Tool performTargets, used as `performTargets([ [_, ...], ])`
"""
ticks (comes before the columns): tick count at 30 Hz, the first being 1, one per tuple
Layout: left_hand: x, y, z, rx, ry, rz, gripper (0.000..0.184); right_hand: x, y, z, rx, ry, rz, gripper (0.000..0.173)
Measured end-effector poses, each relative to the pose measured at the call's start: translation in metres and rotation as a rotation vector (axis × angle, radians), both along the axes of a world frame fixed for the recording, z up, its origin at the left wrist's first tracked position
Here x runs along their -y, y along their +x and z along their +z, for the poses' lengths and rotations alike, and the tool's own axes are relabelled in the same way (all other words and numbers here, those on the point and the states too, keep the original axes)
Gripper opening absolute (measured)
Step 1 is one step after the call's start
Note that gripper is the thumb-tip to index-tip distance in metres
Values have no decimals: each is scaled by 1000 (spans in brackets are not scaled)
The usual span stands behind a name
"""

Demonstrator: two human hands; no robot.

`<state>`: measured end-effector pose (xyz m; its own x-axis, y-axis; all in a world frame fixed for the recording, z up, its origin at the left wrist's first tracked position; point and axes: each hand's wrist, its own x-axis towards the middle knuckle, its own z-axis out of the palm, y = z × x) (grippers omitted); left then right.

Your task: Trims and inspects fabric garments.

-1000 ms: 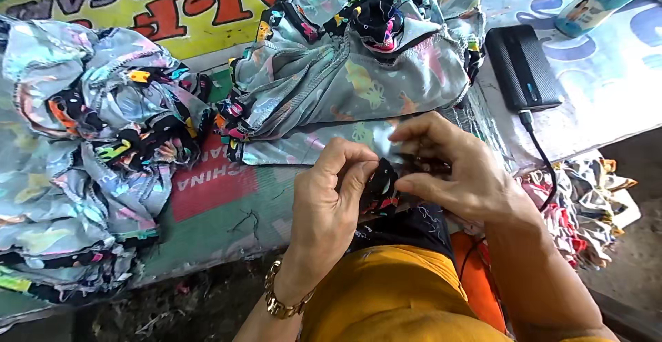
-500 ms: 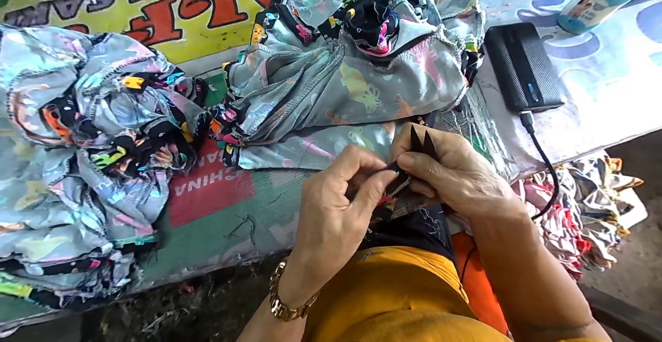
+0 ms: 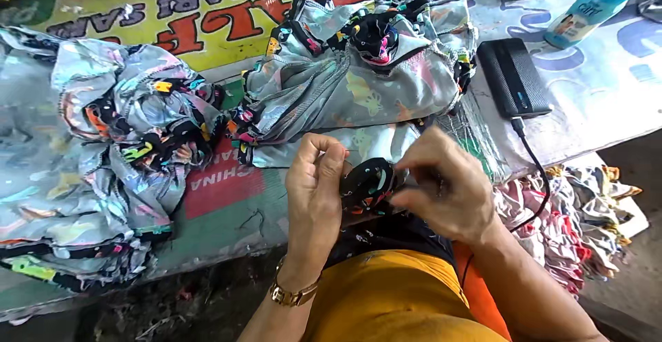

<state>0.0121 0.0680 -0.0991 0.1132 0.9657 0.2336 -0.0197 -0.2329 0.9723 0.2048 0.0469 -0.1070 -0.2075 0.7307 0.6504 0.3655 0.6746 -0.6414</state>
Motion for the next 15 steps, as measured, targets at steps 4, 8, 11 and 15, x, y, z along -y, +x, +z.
performTargets([
  [4, 3, -3, 0, 81, -5, 23, 16, 18, -16, 4, 534, 71, -98, 18],
  [8, 3, -15, 1, 236, 55, 52, 17, 25, -14, 14, 679, 32, 10, 13],
  [11, 0, -29, 5, 248, 128, 96, 17, 14, 2, 46, 569, 17, 213, 20],
  [15, -15, -31, 32, -69, 355, 31, 22, -33, 28, 113, 467, 163, 102, 17],
])
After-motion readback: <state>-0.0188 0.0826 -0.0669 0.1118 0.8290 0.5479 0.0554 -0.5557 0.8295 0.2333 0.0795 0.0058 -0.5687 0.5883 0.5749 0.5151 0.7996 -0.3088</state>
